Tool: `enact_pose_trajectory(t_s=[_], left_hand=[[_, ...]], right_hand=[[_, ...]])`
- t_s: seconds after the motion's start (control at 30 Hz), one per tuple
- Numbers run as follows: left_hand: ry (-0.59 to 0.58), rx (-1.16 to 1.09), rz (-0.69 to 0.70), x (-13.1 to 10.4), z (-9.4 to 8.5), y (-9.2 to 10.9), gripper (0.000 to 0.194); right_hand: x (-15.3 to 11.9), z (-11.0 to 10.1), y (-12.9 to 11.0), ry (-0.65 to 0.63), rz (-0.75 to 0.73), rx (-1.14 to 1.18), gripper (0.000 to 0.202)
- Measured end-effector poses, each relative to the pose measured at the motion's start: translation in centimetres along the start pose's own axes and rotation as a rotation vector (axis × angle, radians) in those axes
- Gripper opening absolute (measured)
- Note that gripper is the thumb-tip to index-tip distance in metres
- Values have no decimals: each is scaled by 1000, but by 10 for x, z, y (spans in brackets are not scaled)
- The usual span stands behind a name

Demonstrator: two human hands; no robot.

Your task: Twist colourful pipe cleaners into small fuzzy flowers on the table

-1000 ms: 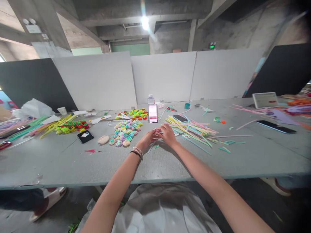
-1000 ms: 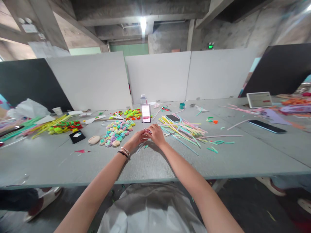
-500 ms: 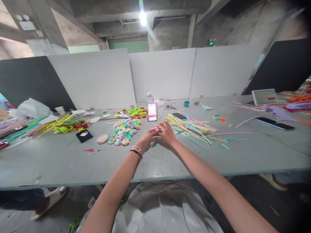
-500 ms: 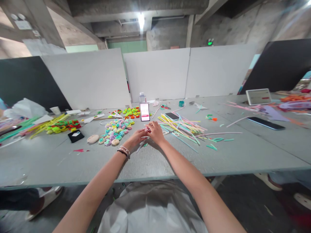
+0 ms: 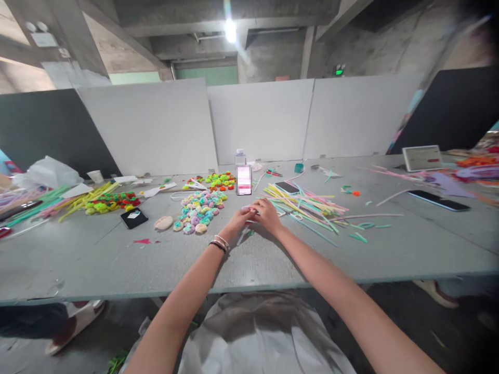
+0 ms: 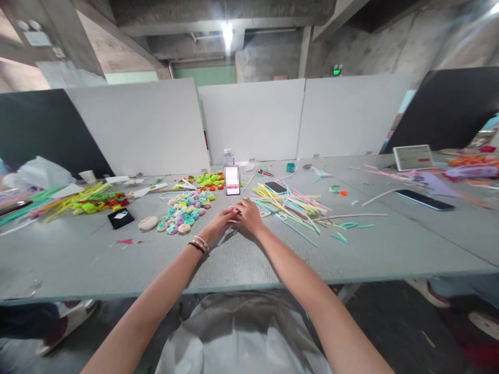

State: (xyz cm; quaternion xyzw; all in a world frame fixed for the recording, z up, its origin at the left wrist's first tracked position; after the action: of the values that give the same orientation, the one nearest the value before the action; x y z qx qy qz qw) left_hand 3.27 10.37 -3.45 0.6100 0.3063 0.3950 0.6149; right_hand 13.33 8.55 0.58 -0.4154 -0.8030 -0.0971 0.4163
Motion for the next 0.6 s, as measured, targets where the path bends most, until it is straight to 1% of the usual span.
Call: enact_pose_trajectory(t_s=[0.1,0.2,0.3,0.4,0.5,0.6], left_hand=[[4,-5,8,0,3,2,45],[24,-16,10,1,2,2,44],[16,-9,17,2,1,3,39],[6,1,22,1,3,6,34],[-5,-34,-1,-1,6,7,32],[-21,-108,-42,-2,8,4,35]], right_hand=[[0,0,1,13,-9,36,29],[0,-1,-2,13,-18,58,27],[-1,-1,-5,2,-9,68,27],[0,-1,-5,-9,32,56,26],[0,0,-3,-12,59,29,27],[1,-1,-3,0,52,21,29]])
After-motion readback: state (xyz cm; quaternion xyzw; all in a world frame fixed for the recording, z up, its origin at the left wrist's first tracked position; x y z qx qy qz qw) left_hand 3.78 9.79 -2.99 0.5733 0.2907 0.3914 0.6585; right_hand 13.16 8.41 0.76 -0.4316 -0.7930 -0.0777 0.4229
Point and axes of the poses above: each hand's wrist, its own x-axis towards the middle knuckle, its own z-axis out of the palm, y = z × x, the point moved 7 cm from there along x, towards the middle knuckle, and after that the axes turned 3 degrees about -x, right-handed, at the moved point
